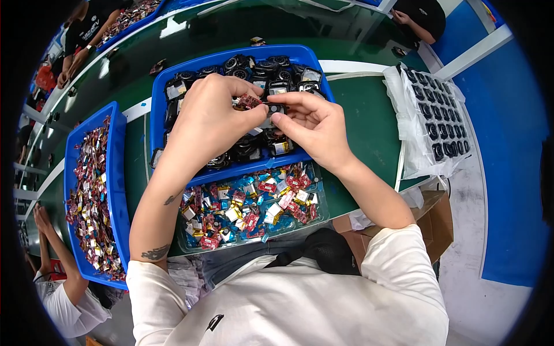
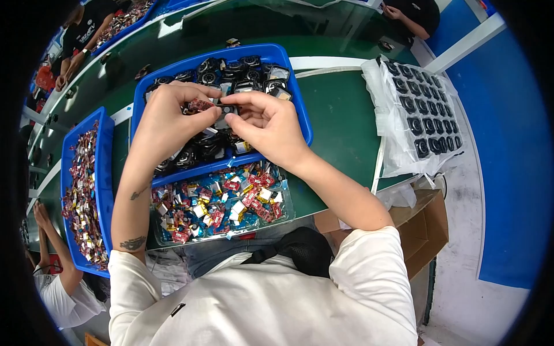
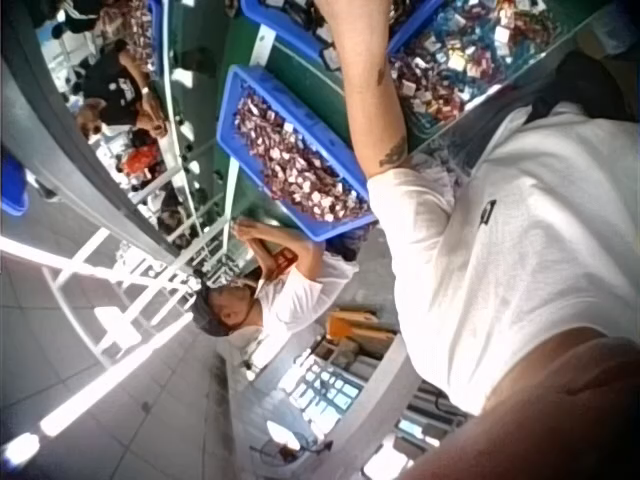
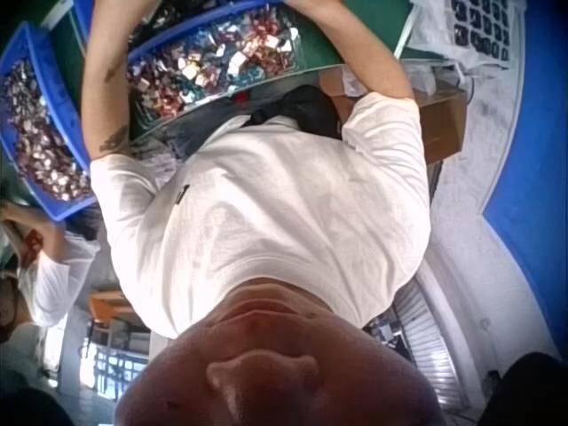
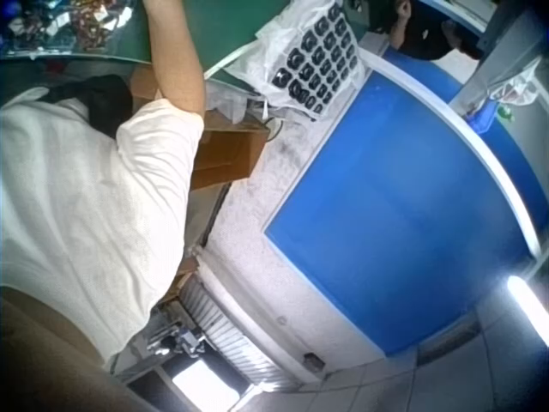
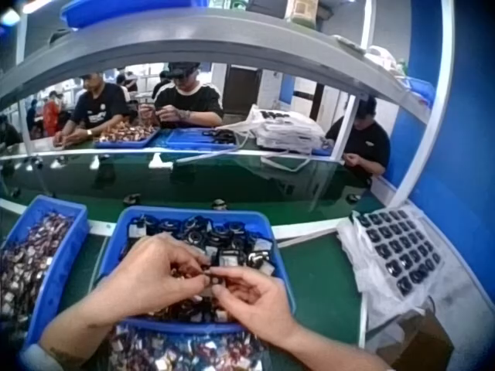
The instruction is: The recorder is assembling small electronic components into circular housing units on a production line.
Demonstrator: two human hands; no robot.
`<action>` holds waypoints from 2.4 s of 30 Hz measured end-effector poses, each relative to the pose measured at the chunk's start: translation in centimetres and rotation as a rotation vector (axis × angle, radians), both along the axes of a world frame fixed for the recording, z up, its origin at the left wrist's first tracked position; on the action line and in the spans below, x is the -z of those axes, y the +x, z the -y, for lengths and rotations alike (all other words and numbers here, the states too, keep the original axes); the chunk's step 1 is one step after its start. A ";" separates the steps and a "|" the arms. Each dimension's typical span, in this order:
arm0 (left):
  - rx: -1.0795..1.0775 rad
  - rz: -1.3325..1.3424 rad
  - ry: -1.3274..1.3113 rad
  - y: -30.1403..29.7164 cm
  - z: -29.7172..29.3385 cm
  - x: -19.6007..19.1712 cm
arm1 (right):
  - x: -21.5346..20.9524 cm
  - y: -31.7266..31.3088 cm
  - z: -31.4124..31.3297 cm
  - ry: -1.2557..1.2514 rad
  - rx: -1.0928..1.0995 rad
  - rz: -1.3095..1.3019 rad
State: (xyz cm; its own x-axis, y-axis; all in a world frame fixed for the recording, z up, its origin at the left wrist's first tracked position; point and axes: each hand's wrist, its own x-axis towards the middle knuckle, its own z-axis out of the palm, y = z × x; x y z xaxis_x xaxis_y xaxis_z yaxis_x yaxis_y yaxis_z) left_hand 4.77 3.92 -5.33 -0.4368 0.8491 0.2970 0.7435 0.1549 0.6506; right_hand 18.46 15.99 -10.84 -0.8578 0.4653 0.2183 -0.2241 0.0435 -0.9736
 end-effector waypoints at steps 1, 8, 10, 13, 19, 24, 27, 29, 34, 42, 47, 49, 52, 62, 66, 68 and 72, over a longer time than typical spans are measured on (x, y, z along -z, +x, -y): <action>-0.006 -0.004 -0.008 0.1 0.0 -0.1 | 0.1 0.0 0.1 0.018 0.012 -0.020; -0.031 -0.018 -0.019 0.4 -0.1 -0.1 | 0.5 -0.1 0.1 0.036 0.050 -0.073; -0.030 -0.028 -0.011 0.4 -0.2 0.0 | 0.6 -0.1 0.1 0.033 0.050 -0.071; -0.029 -0.048 0.008 0.5 -0.2 0.1 | 0.5 -0.1 0.1 0.041 0.057 -0.064; -0.042 -0.053 0.021 0.8 -0.3 0.2 | 0.6 -0.1 0.2 0.075 0.090 -0.071; -0.034 -0.051 0.024 0.9 -0.4 0.4 | 0.4 -0.1 0.3 0.048 0.115 -0.090; -0.019 -0.039 0.027 0.9 -0.4 0.6 | 0.4 0.0 0.0 0.054 0.126 -0.093; -0.003 -0.075 0.049 0.9 -0.5 0.9 | 0.5 0.1 -0.2 0.047 0.155 -0.095; 0.040 -0.071 0.086 1.3 -0.3 0.6 | 0.4 0.1 -0.3 0.031 0.190 -0.110; 0.004 -0.269 0.115 1.4 -0.1 -0.4 | 0.3 0.0 -0.8 -0.112 0.177 -0.147; 0.068 0.022 0.008 1.9 0.2 -0.7 | 0.2 -0.1 -1.0 -0.084 0.218 -0.186; 0.101 0.167 -0.047 1.6 -0.1 -0.5 | 0.2 0.1 -1.0 -0.072 0.232 -0.181; 0.147 0.542 -0.078 1.4 -0.4 -0.1 | 0.3 0.1 -0.9 0.002 0.275 -0.212; 0.078 0.568 0.083 1.2 -0.5 0.5 | 0.1 0.2 -0.4 0.051 0.228 -0.252; 0.008 0.475 0.067 1.2 -0.7 0.0 | 0.1 0.2 -0.4 0.033 0.202 -0.286; -0.012 0.420 0.051 1.2 -0.6 0.0 | 0.1 0.1 -0.3 0.034 0.201 -0.283; -0.010 0.274 0.050 1.2 -0.6 -0.2 | -0.3 0.3 -0.5 -0.011 0.222 -0.253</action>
